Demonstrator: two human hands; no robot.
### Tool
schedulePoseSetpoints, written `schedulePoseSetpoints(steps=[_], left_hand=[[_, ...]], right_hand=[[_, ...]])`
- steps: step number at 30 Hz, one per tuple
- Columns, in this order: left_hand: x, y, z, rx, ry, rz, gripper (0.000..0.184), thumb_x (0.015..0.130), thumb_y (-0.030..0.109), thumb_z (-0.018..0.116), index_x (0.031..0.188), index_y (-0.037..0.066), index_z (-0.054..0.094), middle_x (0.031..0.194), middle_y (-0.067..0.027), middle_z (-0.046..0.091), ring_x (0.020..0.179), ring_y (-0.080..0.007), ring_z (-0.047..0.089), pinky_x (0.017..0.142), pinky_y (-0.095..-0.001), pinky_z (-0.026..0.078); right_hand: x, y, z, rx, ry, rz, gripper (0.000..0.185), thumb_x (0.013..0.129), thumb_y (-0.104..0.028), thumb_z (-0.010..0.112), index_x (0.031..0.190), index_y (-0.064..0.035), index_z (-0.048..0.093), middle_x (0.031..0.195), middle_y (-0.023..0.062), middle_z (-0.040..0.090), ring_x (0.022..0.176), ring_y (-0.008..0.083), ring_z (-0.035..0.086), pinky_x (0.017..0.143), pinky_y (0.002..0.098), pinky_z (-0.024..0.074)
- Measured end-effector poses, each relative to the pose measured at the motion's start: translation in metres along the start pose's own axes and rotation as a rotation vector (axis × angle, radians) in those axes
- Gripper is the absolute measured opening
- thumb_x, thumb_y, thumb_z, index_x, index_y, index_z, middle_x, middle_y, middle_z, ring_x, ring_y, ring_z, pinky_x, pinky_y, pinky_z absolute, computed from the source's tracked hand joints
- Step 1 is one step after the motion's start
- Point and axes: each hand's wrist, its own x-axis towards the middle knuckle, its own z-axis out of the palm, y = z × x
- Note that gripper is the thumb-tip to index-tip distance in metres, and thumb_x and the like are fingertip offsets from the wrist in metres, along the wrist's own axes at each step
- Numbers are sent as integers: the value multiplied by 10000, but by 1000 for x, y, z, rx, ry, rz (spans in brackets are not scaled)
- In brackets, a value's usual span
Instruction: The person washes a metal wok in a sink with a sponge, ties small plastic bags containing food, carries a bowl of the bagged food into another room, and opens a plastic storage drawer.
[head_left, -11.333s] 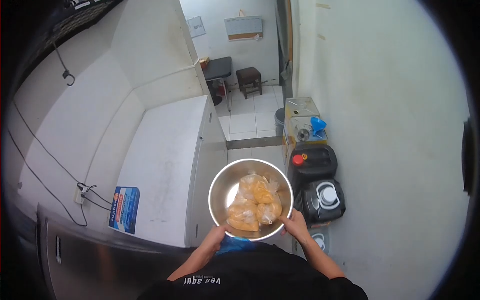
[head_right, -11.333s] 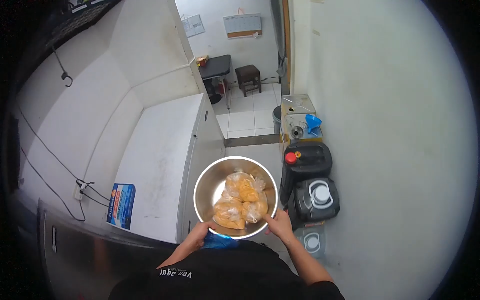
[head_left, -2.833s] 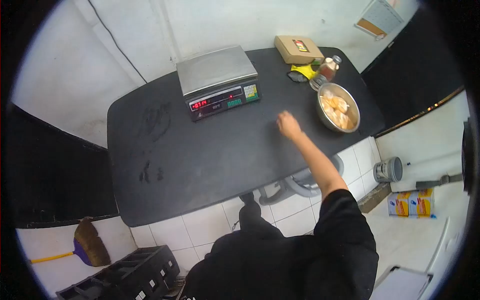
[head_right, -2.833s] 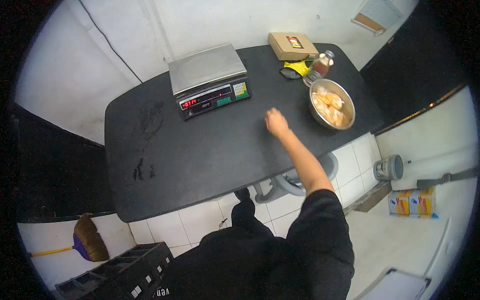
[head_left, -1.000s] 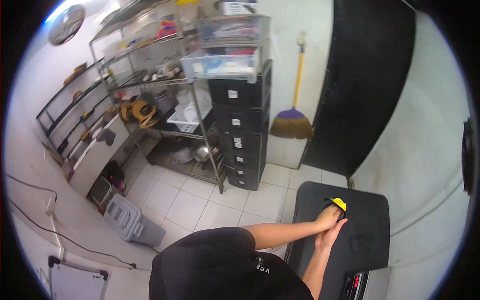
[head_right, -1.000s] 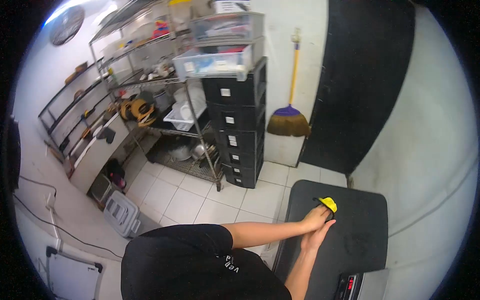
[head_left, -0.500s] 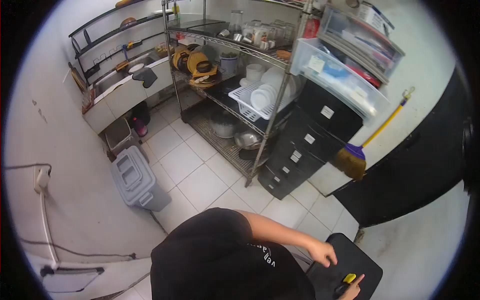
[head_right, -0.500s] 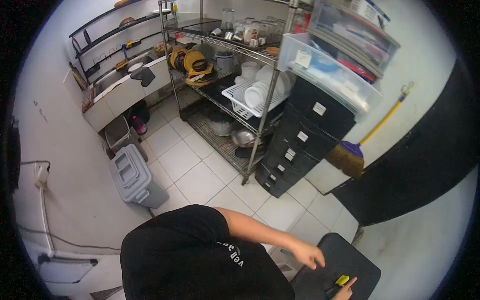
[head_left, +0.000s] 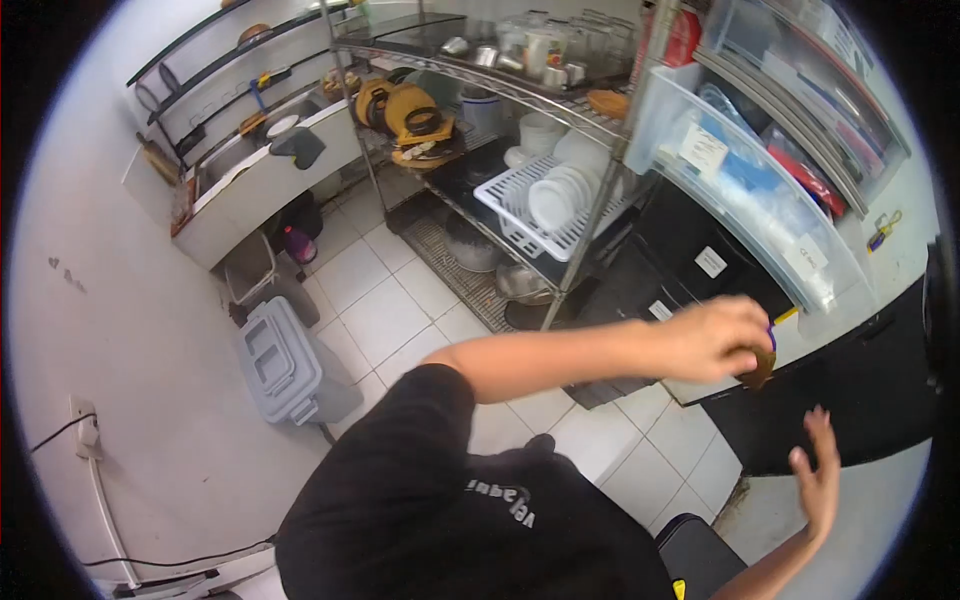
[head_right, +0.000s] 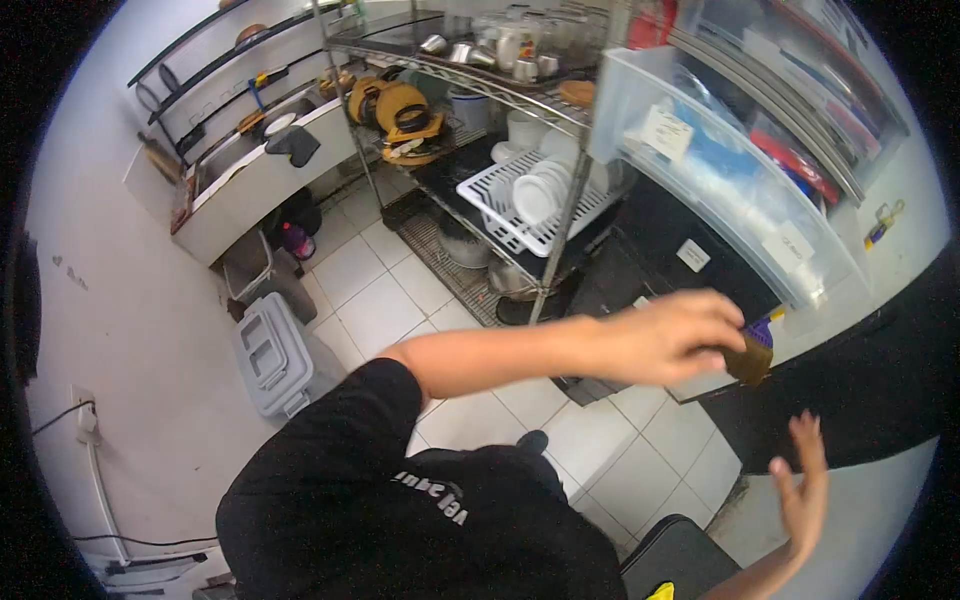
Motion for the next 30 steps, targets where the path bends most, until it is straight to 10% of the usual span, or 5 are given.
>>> schedulePoseSetpoints(steps=[9,14,22,24,30], left_hand=[[70,-11,-107,692,202,-4,242,795,94,641,1033,49,637,1123,-148,590,1038,-318,564,895,-389,440],[77,-41,-108,775,326,47,264,763,68,611,1021,17,627,1117,-171,562,1084,-353,521,919,-410,431],[70,-78,-117,800,215,132,335,743,134,644,1046,-3,609,1266,-200,442,1291,-406,307,1051,-418,327],[64,-81,-125,721,193,90,318,754,155,646,1046,35,612,1301,-168,419,1292,-374,320,1062,-425,308],[-8,-49,-218,823,225,188,249,699,46,611,944,93,606,1027,-66,528,1112,-250,518,1067,-542,223]], right_hand=[[161,-65,-109,-24,-7,-344,243,830,-227,644,892,8,658,698,118,646,592,171,646,550,266,489],[175,-70,-119,178,-34,-173,216,845,-190,639,829,23,607,646,74,595,521,112,559,509,241,447],[191,-135,-32,13,-305,-1170,143,802,-15,630,925,56,641,801,167,651,650,281,626,587,358,494],[221,-128,49,317,-174,-1272,287,767,-265,675,814,13,627,605,59,592,497,180,523,529,265,397],[267,-259,175,295,-297,-1169,187,676,-144,738,815,-36,674,665,80,634,523,212,581,504,303,440]])
